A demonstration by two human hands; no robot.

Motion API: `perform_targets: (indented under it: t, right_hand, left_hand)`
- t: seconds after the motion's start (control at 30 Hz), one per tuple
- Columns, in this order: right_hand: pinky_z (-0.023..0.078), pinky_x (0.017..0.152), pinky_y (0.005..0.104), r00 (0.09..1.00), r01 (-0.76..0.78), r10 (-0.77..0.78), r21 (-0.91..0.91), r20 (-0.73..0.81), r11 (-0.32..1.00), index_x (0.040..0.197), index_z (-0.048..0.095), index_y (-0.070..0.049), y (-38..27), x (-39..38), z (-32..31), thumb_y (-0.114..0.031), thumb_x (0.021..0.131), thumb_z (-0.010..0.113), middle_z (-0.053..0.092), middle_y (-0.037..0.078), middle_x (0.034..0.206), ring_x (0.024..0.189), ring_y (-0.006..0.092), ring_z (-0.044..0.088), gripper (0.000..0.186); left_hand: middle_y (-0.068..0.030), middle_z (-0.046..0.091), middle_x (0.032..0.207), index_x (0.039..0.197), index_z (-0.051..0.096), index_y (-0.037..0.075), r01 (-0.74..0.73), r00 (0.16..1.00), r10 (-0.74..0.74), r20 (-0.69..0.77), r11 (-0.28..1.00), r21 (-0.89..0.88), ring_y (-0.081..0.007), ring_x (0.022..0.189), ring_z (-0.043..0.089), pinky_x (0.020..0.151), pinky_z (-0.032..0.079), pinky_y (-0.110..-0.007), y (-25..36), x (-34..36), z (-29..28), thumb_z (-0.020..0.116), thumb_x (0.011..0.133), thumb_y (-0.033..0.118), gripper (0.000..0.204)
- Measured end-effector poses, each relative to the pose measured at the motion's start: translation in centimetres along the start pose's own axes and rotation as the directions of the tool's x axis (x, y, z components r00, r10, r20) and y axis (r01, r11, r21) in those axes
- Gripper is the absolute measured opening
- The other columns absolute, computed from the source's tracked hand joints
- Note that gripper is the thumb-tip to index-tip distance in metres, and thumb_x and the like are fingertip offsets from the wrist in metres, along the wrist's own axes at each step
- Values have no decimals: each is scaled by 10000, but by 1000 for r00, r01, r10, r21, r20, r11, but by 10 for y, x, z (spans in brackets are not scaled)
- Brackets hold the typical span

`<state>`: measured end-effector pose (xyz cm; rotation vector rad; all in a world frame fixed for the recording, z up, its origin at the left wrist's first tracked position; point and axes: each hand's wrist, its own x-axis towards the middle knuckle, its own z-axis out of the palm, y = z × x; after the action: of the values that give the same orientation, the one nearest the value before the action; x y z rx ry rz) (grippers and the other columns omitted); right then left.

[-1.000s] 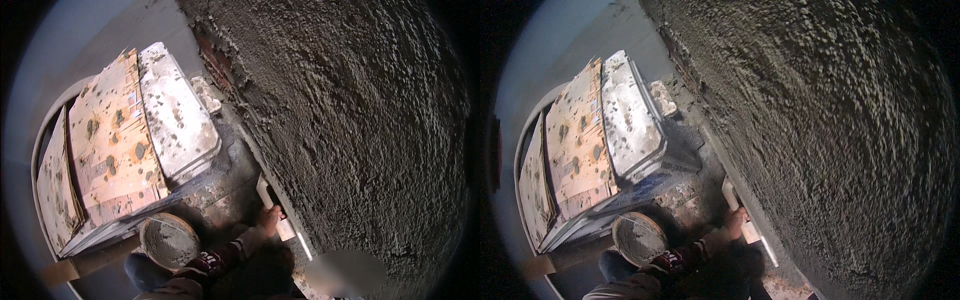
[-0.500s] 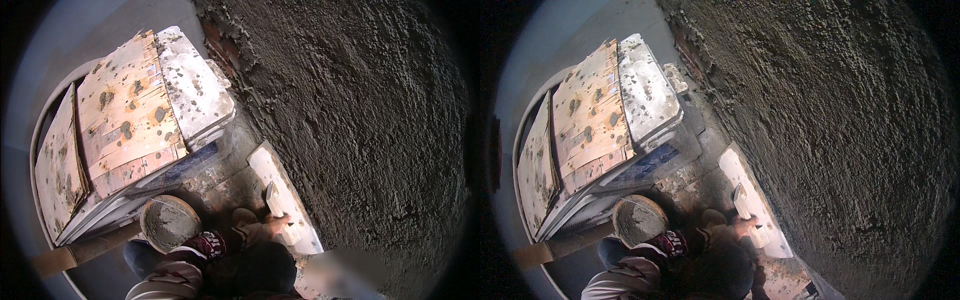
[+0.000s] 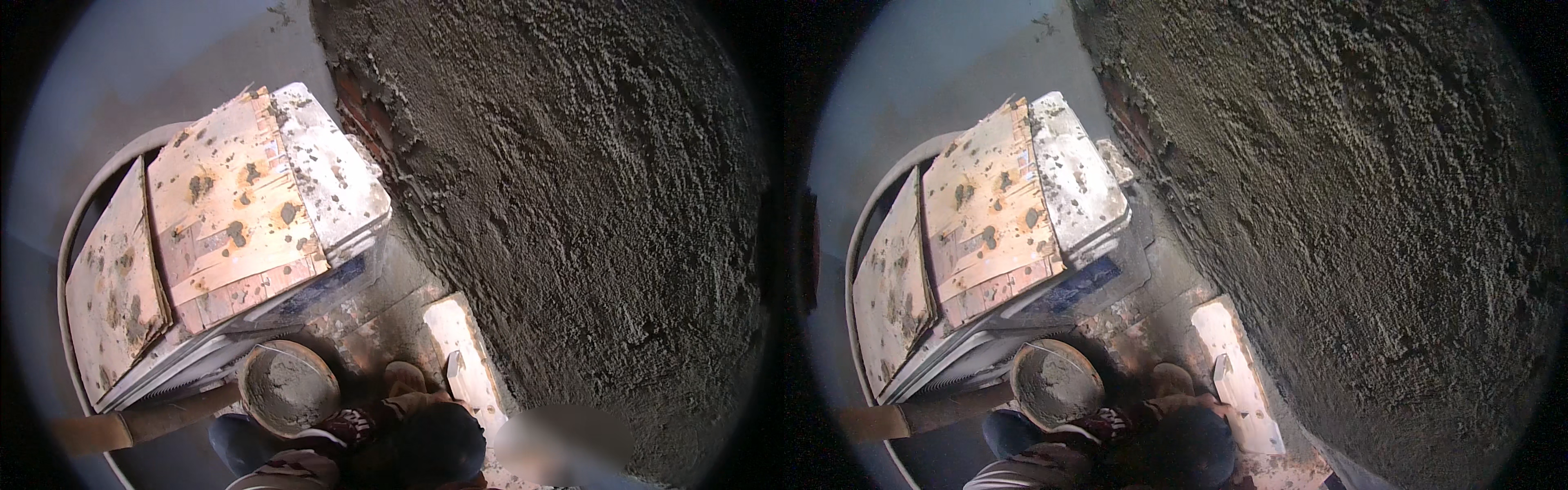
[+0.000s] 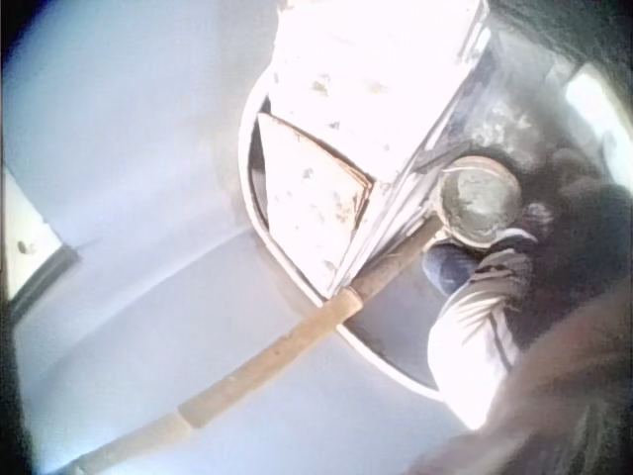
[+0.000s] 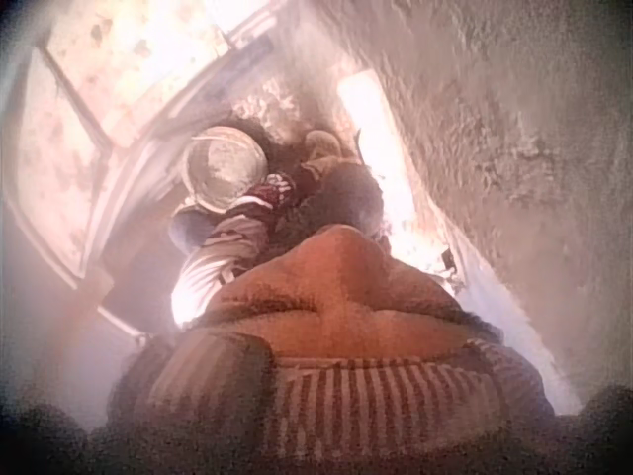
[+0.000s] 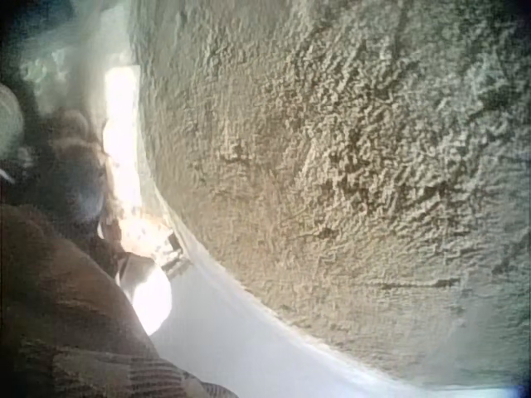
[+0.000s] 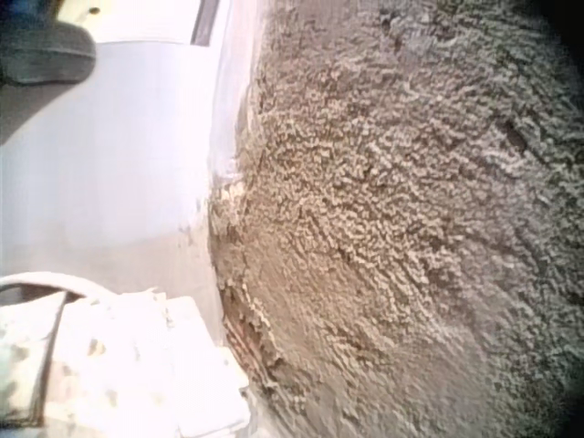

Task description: The person scoops wet cement from a bucket with a trowel and applies it to a wall corner, smoothing the surface repeatedly. The person works on a small section of the wall, repeatedly adding and smoothing cement.

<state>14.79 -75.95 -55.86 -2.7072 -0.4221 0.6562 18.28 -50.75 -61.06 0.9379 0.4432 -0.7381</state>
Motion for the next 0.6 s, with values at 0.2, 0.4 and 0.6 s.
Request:
perform_targets:
  t: [0.2,0.4,0.6]
  right_hand:
    - [497,743,515,999,-43,43,54,6,998,1070,662,-121,14,-30,-26,-352,827,673,662,155,931,806,362,648,336]
    - [496,721,529,993,94,-86,109,-75,990,1049,668,-124,29,-62,-60,-360,805,695,667,163,887,768,368,650,341]
    - [501,678,512,972,223,-232,145,46,964,1088,627,-85,-32,43,-52,-316,795,712,680,185,887,812,403,667,383]
  left_hand:
    - [-110,710,972,1067,685,94,-407,725,648,-233,677,613,-224,887,679,805,533,-366,36,-122,-73,680,880,144,194]
    - [-209,624,1024,1152,602,0,293,-108,868,-484,494,819,-427,1003,565,959,429,-478,66,-344,-92,723,793,166,414]
    - [-211,623,1070,1136,557,-76,268,-235,565,-791,820,506,-352,1016,579,924,448,-425,-78,-388,-154,823,732,262,590]
